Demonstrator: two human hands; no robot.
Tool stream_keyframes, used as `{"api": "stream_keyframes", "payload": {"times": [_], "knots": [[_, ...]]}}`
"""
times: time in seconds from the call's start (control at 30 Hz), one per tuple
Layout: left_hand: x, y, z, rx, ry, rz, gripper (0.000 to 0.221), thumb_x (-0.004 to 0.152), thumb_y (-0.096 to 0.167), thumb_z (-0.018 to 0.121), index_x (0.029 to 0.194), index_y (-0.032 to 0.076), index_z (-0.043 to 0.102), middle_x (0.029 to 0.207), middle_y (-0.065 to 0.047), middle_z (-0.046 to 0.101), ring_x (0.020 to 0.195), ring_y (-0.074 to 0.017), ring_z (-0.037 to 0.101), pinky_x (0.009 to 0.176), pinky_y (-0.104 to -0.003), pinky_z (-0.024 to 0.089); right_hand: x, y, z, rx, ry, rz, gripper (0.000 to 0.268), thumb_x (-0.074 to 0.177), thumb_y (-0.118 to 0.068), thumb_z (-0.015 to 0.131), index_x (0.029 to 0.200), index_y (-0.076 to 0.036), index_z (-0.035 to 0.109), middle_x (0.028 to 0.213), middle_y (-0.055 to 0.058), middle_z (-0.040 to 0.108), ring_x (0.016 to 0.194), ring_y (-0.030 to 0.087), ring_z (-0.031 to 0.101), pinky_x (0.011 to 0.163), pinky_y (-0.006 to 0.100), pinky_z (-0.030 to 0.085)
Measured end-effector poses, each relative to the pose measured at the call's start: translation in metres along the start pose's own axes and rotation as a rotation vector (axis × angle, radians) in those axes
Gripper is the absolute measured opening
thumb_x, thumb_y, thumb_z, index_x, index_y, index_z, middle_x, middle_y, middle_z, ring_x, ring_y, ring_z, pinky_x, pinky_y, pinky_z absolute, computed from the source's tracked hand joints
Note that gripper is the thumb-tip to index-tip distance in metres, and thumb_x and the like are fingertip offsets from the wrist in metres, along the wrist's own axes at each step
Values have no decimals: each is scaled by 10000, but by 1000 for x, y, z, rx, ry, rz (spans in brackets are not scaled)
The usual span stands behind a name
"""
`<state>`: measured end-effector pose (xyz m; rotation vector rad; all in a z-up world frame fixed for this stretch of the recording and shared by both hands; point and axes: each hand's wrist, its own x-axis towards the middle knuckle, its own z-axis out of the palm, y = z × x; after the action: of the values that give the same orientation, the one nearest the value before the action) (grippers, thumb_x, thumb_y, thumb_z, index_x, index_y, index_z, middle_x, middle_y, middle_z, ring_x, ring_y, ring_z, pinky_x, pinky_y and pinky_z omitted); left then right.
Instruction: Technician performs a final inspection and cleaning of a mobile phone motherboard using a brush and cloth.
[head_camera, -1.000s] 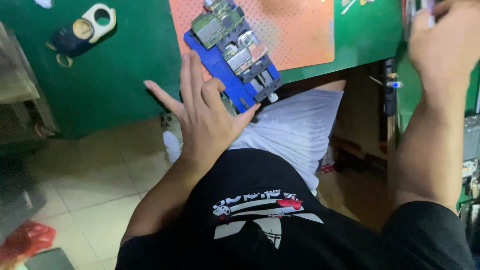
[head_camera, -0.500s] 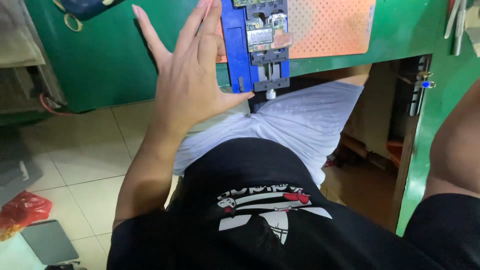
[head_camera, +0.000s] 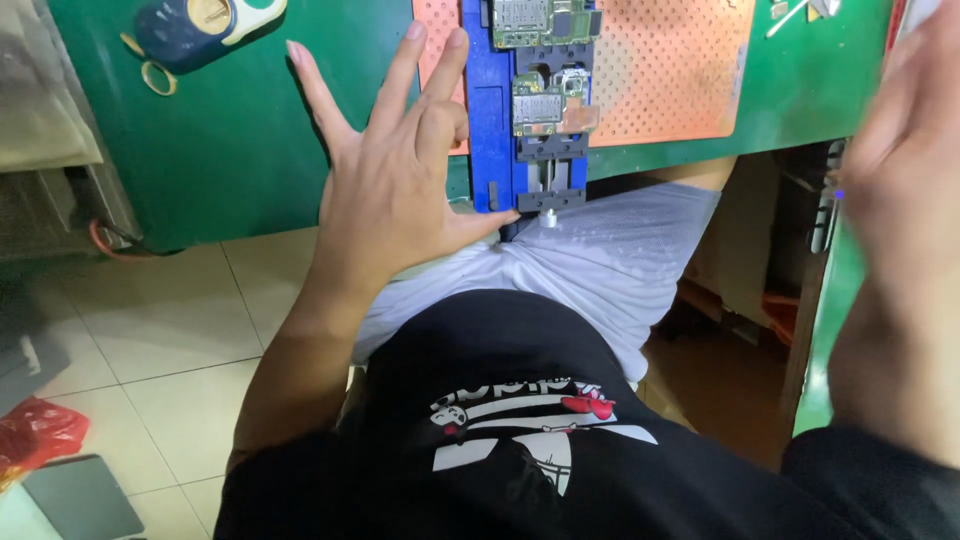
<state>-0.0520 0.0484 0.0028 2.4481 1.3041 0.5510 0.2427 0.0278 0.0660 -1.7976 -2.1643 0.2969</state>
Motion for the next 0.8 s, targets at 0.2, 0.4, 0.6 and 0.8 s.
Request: {"api": "stream_keyframes", "payload": {"times": [0.2,0.4,0.6,0.8], "knots": [[3,1,1,-11,-53,-5,633,707,552,773,850,42,427,1379,-161,325,1286,-345,287,855,-762,10,-69,18,47,-487,-116,-36,471,917,-110,613,1368,-181,500,891,19,513,685,172,518,436,336,405],[1,2,5,-44,35,44,596,737,503,783,869,30,446,1301,-226,441,1238,-389,374,848,-748,-20,-70,27,37,-537,-109,-32,585,764,-106,570,1341,-205,550,964,19,581,812,184,565,494,333,406],[1,4,2,-40,18,19,670,645,509,814,860,50,376,1309,-226,425,1229,-394,373,850,-752,-4,-66,36,12,-549,-85,-129,289,988,-141,644,1275,-156,677,821,-1,539,656,148,511,509,242,352],[2,0,4,-31,7,21,729,635,605,784,892,56,378,1323,-205,394,1231,-389,382,844,-762,8,-47,49,22,-392,-180,-248,305,913,-81,582,1217,-100,602,994,47,652,884,231,612,790,343,430]]}}
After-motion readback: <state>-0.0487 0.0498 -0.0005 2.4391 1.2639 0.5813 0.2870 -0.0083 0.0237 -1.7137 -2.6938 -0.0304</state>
